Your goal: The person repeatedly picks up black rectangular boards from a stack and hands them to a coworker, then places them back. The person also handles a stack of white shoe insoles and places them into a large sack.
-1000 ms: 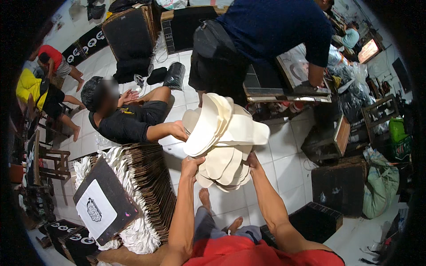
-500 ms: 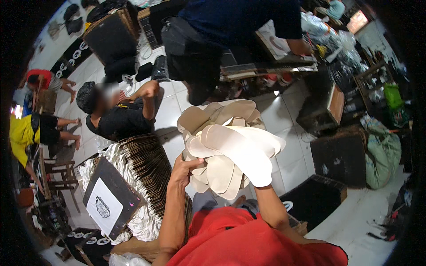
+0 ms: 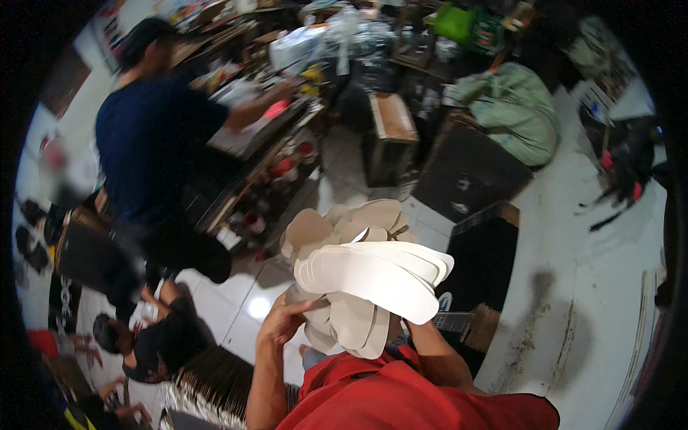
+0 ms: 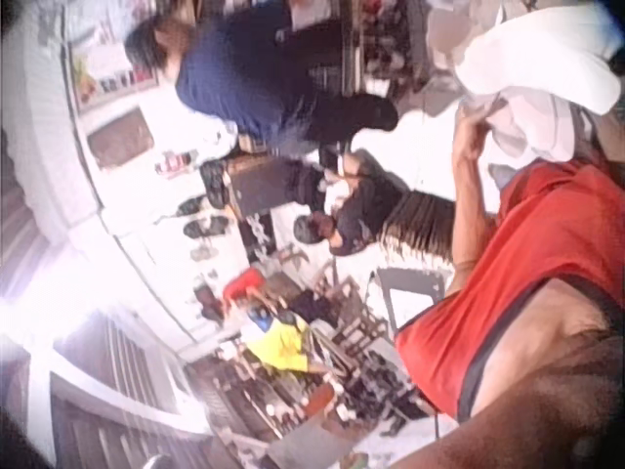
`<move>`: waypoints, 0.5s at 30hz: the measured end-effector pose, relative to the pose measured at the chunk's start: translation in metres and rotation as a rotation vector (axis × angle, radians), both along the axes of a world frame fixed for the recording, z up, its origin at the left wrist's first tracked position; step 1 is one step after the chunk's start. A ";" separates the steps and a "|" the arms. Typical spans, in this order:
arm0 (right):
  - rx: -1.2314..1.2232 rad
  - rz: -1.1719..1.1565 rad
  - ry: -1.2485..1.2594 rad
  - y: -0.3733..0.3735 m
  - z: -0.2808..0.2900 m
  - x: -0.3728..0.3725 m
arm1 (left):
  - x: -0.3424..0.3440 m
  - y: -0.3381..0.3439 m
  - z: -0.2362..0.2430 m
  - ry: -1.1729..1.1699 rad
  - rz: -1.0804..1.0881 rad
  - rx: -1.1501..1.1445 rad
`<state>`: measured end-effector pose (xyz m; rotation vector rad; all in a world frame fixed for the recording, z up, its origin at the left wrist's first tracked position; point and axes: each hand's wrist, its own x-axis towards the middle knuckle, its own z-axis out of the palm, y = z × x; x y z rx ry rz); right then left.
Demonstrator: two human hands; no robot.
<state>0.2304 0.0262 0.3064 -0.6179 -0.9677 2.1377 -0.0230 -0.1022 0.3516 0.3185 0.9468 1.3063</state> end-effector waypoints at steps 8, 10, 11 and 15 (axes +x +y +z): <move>0.023 -0.235 -0.104 0.078 0.005 0.185 | 0.099 0.174 -0.026 -0.135 -0.469 0.025; 0.010 -0.281 -0.138 0.087 0.005 0.219 | 0.129 0.216 -0.031 0.005 -0.445 -0.051; 0.006 -0.301 -0.154 0.094 0.005 0.234 | 0.143 0.230 -0.030 -0.038 -0.412 -0.085; -0.012 -0.360 -0.200 0.127 0.001 0.269 | 0.190 0.290 -0.032 -0.049 -0.444 -0.092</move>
